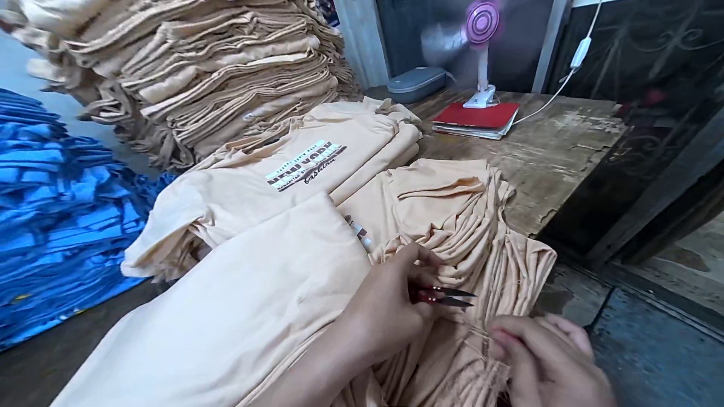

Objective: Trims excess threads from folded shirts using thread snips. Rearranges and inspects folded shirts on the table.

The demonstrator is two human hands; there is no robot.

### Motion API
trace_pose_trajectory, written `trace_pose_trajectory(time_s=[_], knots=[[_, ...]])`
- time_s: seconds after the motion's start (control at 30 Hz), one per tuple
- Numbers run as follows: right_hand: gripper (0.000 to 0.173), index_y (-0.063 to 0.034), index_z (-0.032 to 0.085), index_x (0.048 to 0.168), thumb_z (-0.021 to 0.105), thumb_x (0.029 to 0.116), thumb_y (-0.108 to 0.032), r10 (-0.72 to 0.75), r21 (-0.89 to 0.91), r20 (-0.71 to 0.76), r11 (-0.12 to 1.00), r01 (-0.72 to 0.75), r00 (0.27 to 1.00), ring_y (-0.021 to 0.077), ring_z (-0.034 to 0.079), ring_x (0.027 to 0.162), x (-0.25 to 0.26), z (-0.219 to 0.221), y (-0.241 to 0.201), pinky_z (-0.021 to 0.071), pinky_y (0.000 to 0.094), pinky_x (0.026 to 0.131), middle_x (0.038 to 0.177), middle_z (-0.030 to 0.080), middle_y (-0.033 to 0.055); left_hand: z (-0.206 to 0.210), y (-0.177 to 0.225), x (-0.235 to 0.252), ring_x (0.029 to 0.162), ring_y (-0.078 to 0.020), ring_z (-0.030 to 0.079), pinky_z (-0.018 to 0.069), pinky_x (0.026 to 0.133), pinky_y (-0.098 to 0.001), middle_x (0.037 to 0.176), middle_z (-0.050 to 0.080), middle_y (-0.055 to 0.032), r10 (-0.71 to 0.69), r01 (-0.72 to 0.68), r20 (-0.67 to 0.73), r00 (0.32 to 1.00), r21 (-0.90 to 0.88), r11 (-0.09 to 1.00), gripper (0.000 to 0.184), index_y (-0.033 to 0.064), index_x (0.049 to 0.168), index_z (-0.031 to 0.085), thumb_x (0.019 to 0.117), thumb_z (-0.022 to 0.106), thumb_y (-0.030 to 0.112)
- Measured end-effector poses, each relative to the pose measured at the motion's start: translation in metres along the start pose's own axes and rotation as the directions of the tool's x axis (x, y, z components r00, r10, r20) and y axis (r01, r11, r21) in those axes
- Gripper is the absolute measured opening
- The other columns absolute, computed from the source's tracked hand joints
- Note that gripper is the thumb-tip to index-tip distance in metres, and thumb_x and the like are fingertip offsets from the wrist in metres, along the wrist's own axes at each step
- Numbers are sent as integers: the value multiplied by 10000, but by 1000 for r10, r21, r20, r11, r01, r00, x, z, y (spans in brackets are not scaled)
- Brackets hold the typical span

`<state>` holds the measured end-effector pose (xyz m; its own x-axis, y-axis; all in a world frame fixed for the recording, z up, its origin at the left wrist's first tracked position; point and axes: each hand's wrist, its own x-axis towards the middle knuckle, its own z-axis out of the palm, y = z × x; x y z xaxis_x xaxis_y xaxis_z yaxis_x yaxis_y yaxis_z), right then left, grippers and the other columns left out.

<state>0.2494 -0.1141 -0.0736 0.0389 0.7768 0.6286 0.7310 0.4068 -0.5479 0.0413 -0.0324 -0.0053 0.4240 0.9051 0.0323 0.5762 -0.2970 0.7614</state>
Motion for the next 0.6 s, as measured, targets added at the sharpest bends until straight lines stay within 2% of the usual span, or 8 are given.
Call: trace_pose_trajectory(time_s=[0.07,0.13,0.17,0.23,0.3,0.4,0.47,0.6], knots=[[146,-114,752,955,632,1006,-179,48,-59,207,998,-36,977,161,695,781,-2,-29,-1,453,514,978,804,745,6,0,-3,-6,931,14,704,616,840,-216,1027,738,129,179,-173,-70,981,82,981,422,209,1212,683,836,842,318],[187,-135,768,1023,678,978,-294,117,-219,400,975,-29,909,307,698,934,0,-47,-8,424,621,965,970,757,75,1,-6,-9,919,19,668,585,849,-259,983,715,156,368,-313,-139,919,305,899,276,254,1097,766,850,794,375],[246,-153,771,1065,681,970,-361,142,-264,426,964,-28,894,352,673,1009,1,-49,-12,418,641,951,1066,740,98,2,-6,-10,910,9,653,559,840,-304,949,706,174,419,-332,-154,895,398,855,215,291,1052,777,854,772,374],[339,-183,779,1096,657,971,-474,130,-271,335,962,-37,933,328,655,1038,5,-37,-18,435,596,925,1125,728,81,6,-6,-12,928,-29,652,538,834,-360,925,698,173,478,-336,-162,863,523,783,180,315,1030,774,856,742,353],[393,-194,790,1092,649,958,-537,91,-241,220,970,-37,971,275,651,1022,7,-15,-18,437,566,929,1103,724,48,9,-6,-14,951,-61,656,538,828,-366,963,705,156,516,-344,-144,844,593,728,187,313,1054,769,877,717,343],[175,-216,808,897,676,950,-318,36,-213,88,977,-16,995,170,672,883,3,3,-10,439,487,923,917,736,-24,11,-2,-16,859,-102,650,507,747,-356,931,727,125,597,-386,-107,795,670,634,141,281,981,780,919,653,285],[165,-208,821,880,692,952,-282,10,-180,64,984,1,998,167,650,843,1,-4,-11,421,473,906,873,731,-18,10,1,-18,816,-122,640,469,715,-358,886,719,103,641,-404,-80,763,716,570,131,252,913,758,937,630,252],[149,-196,818,870,690,930,-246,-35,-152,4,988,35,999,156,620,841,-7,-6,-13,396,445,905,873,726,-5,20,2,-17,841,-147,637,468,749,-385,919,708,69,658,-460,0,753,716,526,188,236,958,743,929,577,152]])
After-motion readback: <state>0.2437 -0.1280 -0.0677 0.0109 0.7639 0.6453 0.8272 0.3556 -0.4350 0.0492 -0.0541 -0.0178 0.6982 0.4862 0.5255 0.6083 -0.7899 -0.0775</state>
